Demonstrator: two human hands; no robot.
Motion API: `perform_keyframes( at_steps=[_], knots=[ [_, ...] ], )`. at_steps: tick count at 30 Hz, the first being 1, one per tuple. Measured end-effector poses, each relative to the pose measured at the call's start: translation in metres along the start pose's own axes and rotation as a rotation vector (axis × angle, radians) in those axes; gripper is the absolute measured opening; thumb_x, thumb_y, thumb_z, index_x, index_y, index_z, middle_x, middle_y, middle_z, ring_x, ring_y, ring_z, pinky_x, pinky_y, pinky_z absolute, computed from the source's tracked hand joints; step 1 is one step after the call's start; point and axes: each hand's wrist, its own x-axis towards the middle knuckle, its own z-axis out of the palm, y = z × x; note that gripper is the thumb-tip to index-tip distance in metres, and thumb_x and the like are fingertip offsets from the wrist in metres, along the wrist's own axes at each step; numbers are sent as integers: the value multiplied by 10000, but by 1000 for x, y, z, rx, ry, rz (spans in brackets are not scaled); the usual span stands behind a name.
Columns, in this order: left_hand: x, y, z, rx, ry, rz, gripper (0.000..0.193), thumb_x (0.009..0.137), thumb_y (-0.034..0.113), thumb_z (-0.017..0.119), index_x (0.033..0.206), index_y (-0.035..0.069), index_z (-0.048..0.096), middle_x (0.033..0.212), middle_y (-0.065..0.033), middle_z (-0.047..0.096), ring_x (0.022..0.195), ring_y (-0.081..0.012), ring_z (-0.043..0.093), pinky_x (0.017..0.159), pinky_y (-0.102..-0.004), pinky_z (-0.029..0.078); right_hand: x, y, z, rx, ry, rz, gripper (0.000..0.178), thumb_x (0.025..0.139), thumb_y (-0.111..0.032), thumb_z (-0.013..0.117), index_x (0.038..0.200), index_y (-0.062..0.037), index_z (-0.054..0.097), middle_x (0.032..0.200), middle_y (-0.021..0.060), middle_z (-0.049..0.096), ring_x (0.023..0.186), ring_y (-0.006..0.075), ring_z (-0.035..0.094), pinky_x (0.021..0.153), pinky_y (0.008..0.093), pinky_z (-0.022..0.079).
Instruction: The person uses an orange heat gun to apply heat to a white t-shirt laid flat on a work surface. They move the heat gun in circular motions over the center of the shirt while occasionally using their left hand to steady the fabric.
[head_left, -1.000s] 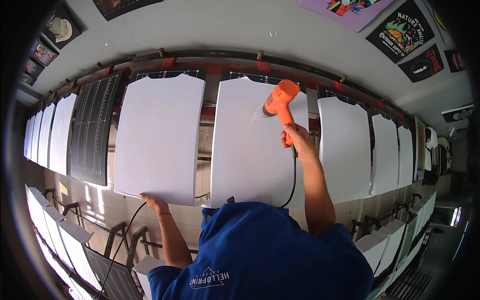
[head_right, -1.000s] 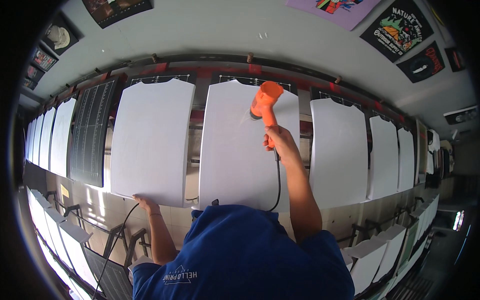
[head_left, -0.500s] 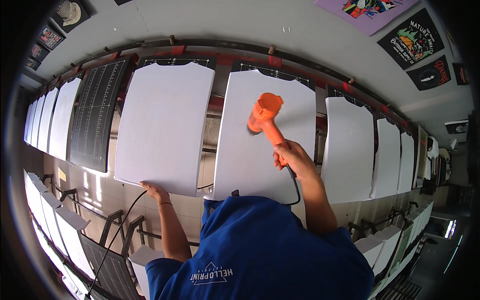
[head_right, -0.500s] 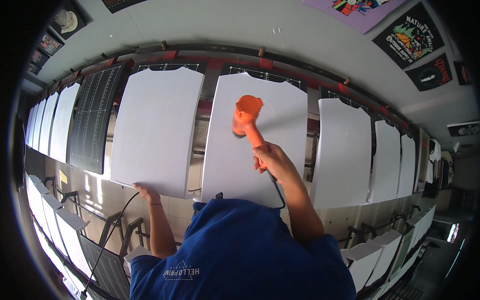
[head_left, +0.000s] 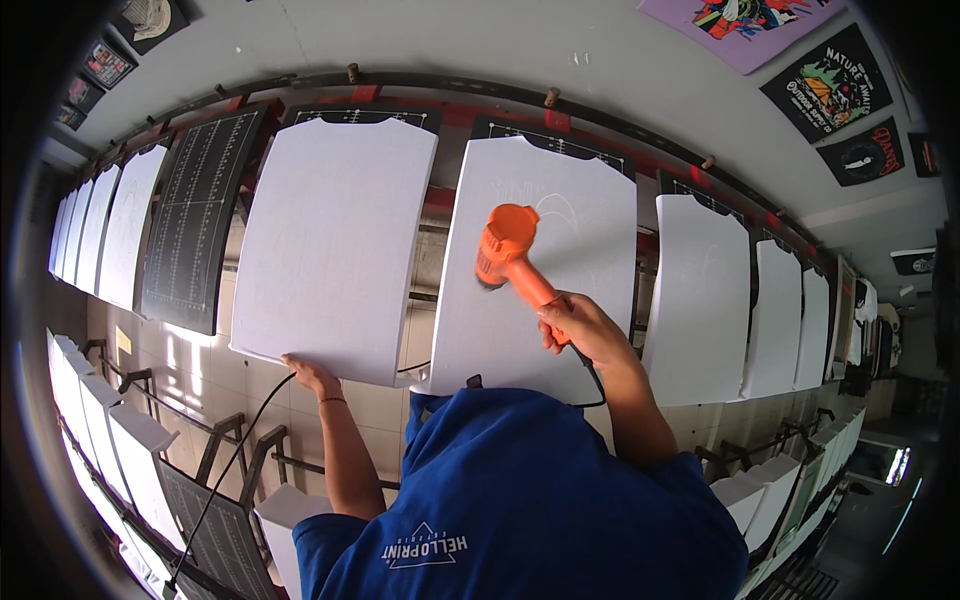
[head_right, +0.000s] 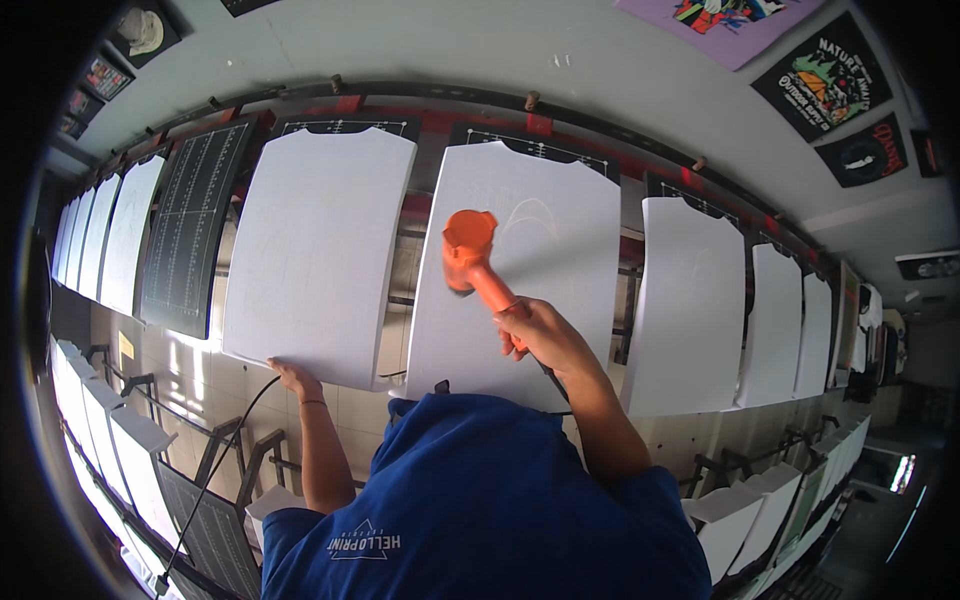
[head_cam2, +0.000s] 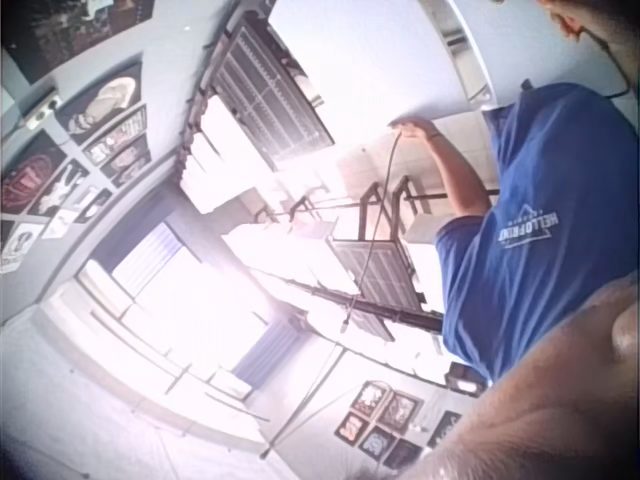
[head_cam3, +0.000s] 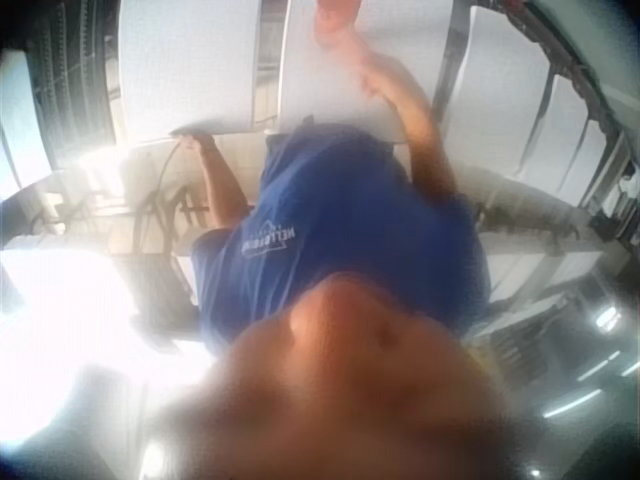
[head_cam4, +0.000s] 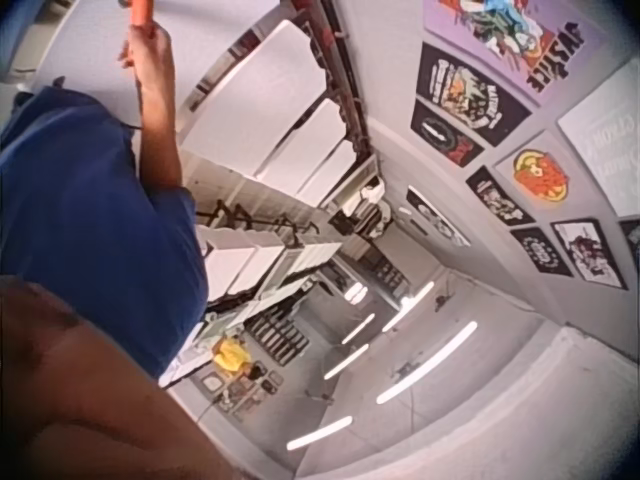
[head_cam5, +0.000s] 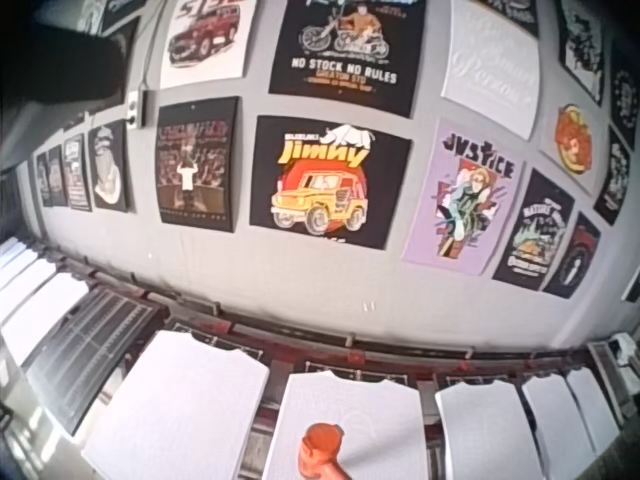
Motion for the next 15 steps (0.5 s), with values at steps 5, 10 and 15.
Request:
perform_keyframes(
  at_steps=[5,10,15],
  knots=[
    [13,-17,-7,-74,-43,-48,622,1004,376,353,1467,-18,226,1462,-140,352,1251,-235,434,1041,-320,360,7,4,-5,19,224,-95,283,902,-279,606,964,-12,537,746,34,572,628,123,567,539,267,454],
    [-9,7,4,3,-15,60,623,994,378,368,1474,7,228,1392,-126,417,1137,-214,492,958,-308,422,5,8,-24,100,245,-71,299,887,-304,600,937,-13,550,741,29,568,639,125,569,556,274,462],
    [-8,10,-2,-65,-22,-30,668,985,445,383,1483,31,218,1344,-130,448,1099,-201,504,920,-308,443,-20,16,-49,91,368,-38,310,911,-326,595,990,-29,550,758,28,575,632,119,560,537,265,447]
  ],
)
